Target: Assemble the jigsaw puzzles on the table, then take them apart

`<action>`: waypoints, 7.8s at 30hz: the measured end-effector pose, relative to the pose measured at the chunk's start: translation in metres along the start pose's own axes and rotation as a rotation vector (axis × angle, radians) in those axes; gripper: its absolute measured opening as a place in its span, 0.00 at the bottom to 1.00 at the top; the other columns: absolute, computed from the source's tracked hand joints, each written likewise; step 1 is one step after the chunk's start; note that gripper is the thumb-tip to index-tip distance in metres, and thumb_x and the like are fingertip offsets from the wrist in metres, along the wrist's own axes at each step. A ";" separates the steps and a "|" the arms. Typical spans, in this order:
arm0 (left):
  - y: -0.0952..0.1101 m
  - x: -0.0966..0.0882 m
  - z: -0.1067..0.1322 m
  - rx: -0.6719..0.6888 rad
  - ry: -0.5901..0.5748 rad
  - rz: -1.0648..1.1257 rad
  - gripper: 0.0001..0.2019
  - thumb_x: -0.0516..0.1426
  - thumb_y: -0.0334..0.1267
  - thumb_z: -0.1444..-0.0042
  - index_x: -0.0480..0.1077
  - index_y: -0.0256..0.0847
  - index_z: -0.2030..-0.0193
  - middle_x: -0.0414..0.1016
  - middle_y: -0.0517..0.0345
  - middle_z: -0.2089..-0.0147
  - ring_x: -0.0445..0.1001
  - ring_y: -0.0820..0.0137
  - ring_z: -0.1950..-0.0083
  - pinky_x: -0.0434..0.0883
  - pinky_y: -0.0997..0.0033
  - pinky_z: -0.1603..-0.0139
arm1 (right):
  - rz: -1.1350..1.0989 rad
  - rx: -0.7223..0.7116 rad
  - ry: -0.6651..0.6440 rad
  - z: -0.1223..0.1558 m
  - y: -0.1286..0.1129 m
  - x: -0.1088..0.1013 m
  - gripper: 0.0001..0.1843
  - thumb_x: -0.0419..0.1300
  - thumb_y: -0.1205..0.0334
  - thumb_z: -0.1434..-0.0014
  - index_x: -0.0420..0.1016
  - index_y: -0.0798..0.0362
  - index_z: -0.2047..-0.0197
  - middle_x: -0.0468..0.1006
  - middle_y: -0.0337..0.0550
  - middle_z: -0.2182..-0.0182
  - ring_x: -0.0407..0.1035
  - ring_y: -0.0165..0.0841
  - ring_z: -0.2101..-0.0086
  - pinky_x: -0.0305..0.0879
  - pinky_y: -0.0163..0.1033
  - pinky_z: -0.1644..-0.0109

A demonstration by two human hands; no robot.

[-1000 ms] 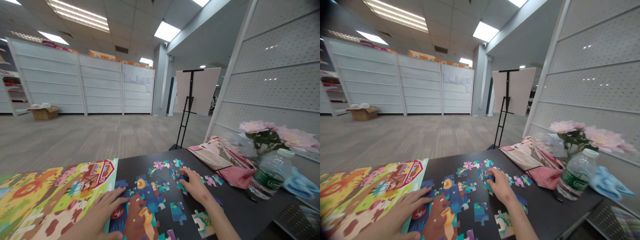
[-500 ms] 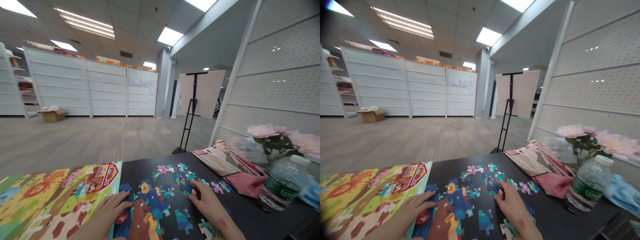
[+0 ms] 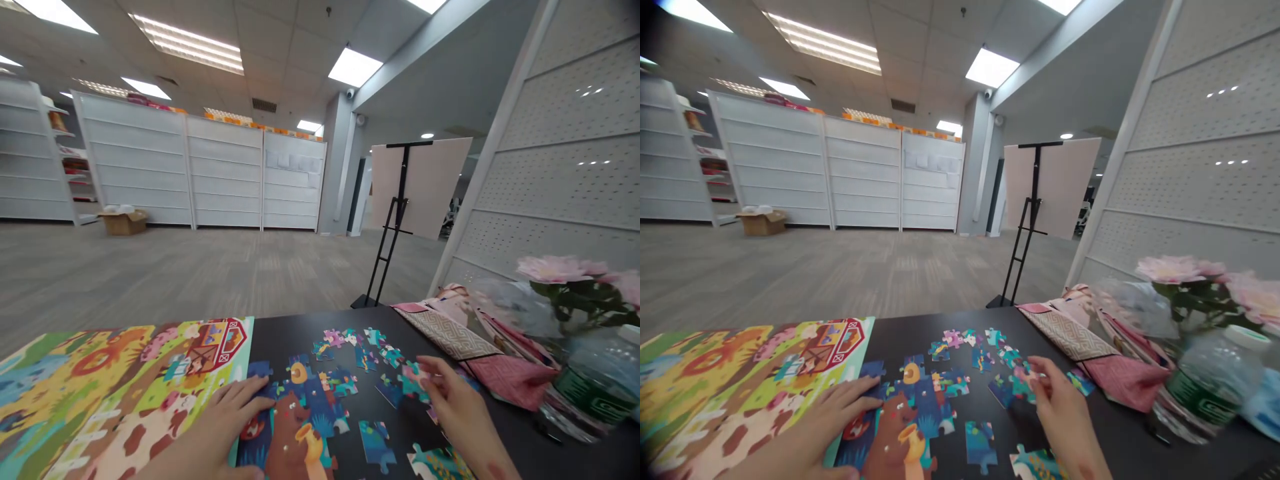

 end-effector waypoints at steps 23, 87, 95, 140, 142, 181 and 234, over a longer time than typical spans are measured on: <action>-0.013 0.007 -0.001 0.066 0.072 0.047 0.36 0.65 0.62 0.46 0.66 0.56 0.32 0.51 0.52 0.23 0.48 0.42 0.24 0.50 0.36 0.28 | -0.082 -0.235 -0.437 0.014 -0.057 0.076 0.14 0.56 0.53 0.36 0.76 0.50 0.53 0.82 0.45 0.61 0.76 0.39 0.62 0.71 0.40 0.58; -0.012 0.009 0.001 0.027 0.058 0.017 0.36 0.65 0.61 0.45 0.65 0.58 0.31 0.51 0.55 0.23 0.47 0.42 0.24 0.52 0.36 0.28 | 0.039 -0.105 -0.428 0.019 -0.057 0.080 0.11 0.58 0.58 0.44 0.80 0.53 0.63 0.75 0.36 0.81 0.66 0.31 0.79 0.56 0.36 0.72; -0.015 0.009 -0.001 0.034 0.046 0.006 0.36 0.64 0.61 0.44 0.64 0.58 0.31 0.48 0.55 0.22 0.46 0.43 0.24 0.51 0.36 0.28 | 0.134 -0.137 -0.407 0.020 -0.059 0.080 0.09 0.59 0.60 0.45 0.79 0.51 0.65 0.74 0.34 0.81 0.67 0.31 0.77 0.57 0.35 0.69; -0.011 0.009 -0.002 0.040 0.027 -0.021 0.38 0.62 0.65 0.45 0.64 0.56 0.30 0.48 0.51 0.23 0.46 0.40 0.24 0.49 0.35 0.28 | 0.335 -0.199 -0.076 -0.008 0.059 -0.056 0.19 0.52 0.53 0.40 0.83 0.50 0.59 0.83 0.53 0.57 0.76 0.48 0.55 0.68 0.52 0.46; -0.015 0.011 -0.004 0.076 0.051 -0.024 0.38 0.61 0.67 0.45 0.65 0.57 0.31 0.50 0.52 0.23 0.49 0.40 0.25 0.52 0.36 0.28 | 0.367 -0.234 -0.021 -0.010 0.054 -0.048 0.20 0.51 0.53 0.38 0.83 0.52 0.57 0.82 0.55 0.55 0.75 0.49 0.52 0.67 0.54 0.43; 0.002 -0.004 0.004 -0.005 0.033 0.033 0.36 0.69 0.50 0.49 0.67 0.54 0.33 0.51 0.53 0.23 0.47 0.42 0.24 0.48 0.36 0.27 | -0.045 -0.029 -0.244 -0.049 0.005 0.020 0.17 0.65 0.53 0.56 0.80 0.52 0.63 0.74 0.39 0.71 0.69 0.36 0.70 0.66 0.40 0.63; -0.011 0.006 -0.001 0.075 0.069 0.016 0.36 0.65 0.60 0.46 0.67 0.53 0.33 0.52 0.49 0.24 0.50 0.43 0.25 0.51 0.37 0.28 | 0.083 -0.327 -0.218 0.111 -0.055 0.077 0.14 0.58 0.55 0.36 0.84 0.43 0.53 0.80 0.43 0.68 0.78 0.37 0.65 0.75 0.37 0.57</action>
Point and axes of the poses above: each hand's wrist, its own z-axis away from the middle knuckle, its own x-axis out of the palm, y = z × x, the point moved 2 cm from there along -z, towards the middle knuckle
